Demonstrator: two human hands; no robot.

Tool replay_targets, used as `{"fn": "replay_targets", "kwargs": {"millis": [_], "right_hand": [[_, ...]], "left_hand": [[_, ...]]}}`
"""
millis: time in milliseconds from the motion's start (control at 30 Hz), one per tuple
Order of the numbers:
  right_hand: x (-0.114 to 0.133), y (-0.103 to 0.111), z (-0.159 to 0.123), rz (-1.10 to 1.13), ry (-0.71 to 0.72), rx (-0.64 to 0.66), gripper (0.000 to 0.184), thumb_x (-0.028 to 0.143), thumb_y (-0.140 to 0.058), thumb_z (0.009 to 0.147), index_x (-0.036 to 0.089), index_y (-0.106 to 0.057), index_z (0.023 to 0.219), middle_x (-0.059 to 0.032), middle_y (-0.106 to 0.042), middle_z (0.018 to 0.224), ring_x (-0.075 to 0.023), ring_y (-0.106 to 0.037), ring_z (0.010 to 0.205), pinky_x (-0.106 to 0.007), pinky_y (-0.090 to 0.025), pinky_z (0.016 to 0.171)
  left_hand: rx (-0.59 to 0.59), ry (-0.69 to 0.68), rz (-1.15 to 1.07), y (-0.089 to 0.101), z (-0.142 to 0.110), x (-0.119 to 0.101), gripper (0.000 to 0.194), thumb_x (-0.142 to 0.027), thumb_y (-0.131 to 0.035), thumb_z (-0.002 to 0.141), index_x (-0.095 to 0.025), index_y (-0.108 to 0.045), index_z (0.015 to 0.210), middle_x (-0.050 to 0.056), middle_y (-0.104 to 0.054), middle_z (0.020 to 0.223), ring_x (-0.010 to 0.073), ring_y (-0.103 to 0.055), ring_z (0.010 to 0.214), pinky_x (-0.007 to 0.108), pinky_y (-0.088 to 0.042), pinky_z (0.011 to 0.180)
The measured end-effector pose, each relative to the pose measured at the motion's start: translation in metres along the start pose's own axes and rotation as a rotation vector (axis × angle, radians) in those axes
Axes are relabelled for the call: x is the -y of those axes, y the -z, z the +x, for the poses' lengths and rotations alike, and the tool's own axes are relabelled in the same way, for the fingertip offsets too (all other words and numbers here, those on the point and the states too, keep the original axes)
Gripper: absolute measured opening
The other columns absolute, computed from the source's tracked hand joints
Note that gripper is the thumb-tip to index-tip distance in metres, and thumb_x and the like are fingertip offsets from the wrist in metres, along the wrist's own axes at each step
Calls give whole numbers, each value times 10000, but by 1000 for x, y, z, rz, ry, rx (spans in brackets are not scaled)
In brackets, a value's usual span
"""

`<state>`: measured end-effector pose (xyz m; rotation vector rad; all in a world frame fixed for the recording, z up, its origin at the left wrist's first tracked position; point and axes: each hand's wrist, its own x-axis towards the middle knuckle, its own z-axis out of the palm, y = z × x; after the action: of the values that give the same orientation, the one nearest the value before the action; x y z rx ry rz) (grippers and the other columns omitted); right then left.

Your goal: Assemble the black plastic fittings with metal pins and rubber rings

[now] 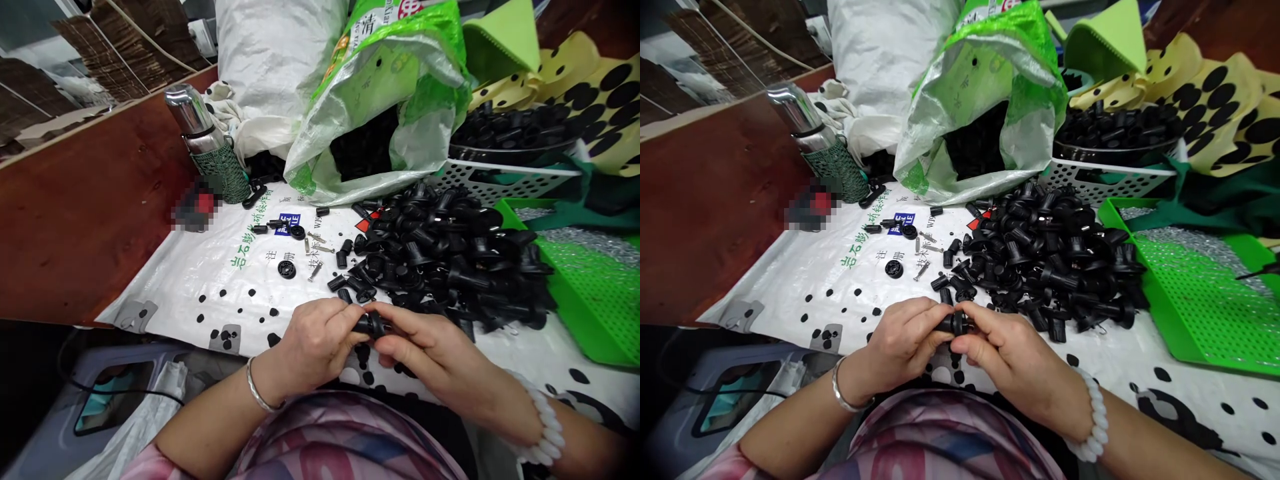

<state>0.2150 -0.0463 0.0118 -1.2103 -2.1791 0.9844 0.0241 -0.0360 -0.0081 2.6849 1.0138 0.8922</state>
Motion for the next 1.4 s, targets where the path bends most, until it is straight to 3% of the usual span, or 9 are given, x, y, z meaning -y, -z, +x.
{"fn": "replay_targets", "kwargs": {"millis": [200,300,367,500,667,800,1067,1200,1400], "right_hand": [[7,-3,4,365,-275,64,358,432,-420,872,151,-564,1043,20,-574,555,-106,-556,486,-192,-454,462],[7,-5,6,355,-284,50,386,430,-396,884,137,-541,1088,7,-598,574,-119,-577,504,-210,-485,479],[4,-5,5,181,-185,-17,356,388,-406,890,144,-531,1119,-16,-638,651,-134,-609,564,-225,-505,510],[-4,-1,4,-188,256,-143,367,287,-426,901,139,-449,1236,-122,-650,1029,-191,-636,897,-292,-536,734],[-10,8,8,-289,518,-79,406,288,-439,904,153,-387,1284,-115,-650,1006,-168,-638,867,-275,-533,723],[-7,8,10,-269,500,-86,388,334,-387,920,152,-403,1263,-108,-659,960,-169,-644,823,-272,-524,678],[10,-7,10,-244,135,-216,357,453,-384,897,164,-592,919,-11,-624,613,-114,-558,492,-222,-427,483],[18,-6,10,-223,182,-267,362,471,-436,869,152,-599,924,-9,-618,610,-111,-560,500,-219,-421,494],[27,5,3,-268,245,-327,535,446,-520,831,116,-446,1245,-49,-638,751,-133,-587,594,-233,-463,543]], "left_hand": [[-46,-80,127,-1,4,5,254,-249,-386,896,-81,-560,973,82,-603,728,175,-583,658,293,-509,579],[-41,-58,137,-2,5,7,234,-243,-400,893,-89,-566,954,82,-607,734,177,-591,676,294,-512,598],[-13,-18,102,-1,6,7,230,-244,-409,890,-90,-568,950,82,-610,737,176,-587,677,290,-505,598],[106,35,-100,10,6,6,231,-261,-440,881,-84,-580,930,71,-605,710,159,-547,631,266,-462,571],[245,155,-513,21,7,7,186,-274,-516,855,-113,-608,843,20,-579,666,111,-508,595,210,-410,569],[225,222,-726,18,6,8,213,-292,-512,858,-111,-621,830,12,-562,659,94,-496,581,186,-400,545],[-97,137,-358,-5,0,6,244,-269,-420,882,-116,-602,938,76,-604,731,156,-536,663,281,-449,612],[-148,275,-605,-7,-1,2,234,-305,-491,854,-127,-618,936,53,-594,736,140,-535,666,257,-449,612],[-47,504,-1037,3,-3,-1,261,-365,-556,811,-112,-613,836,14,-535,655,97,-492,550,218,-426,525]]}}
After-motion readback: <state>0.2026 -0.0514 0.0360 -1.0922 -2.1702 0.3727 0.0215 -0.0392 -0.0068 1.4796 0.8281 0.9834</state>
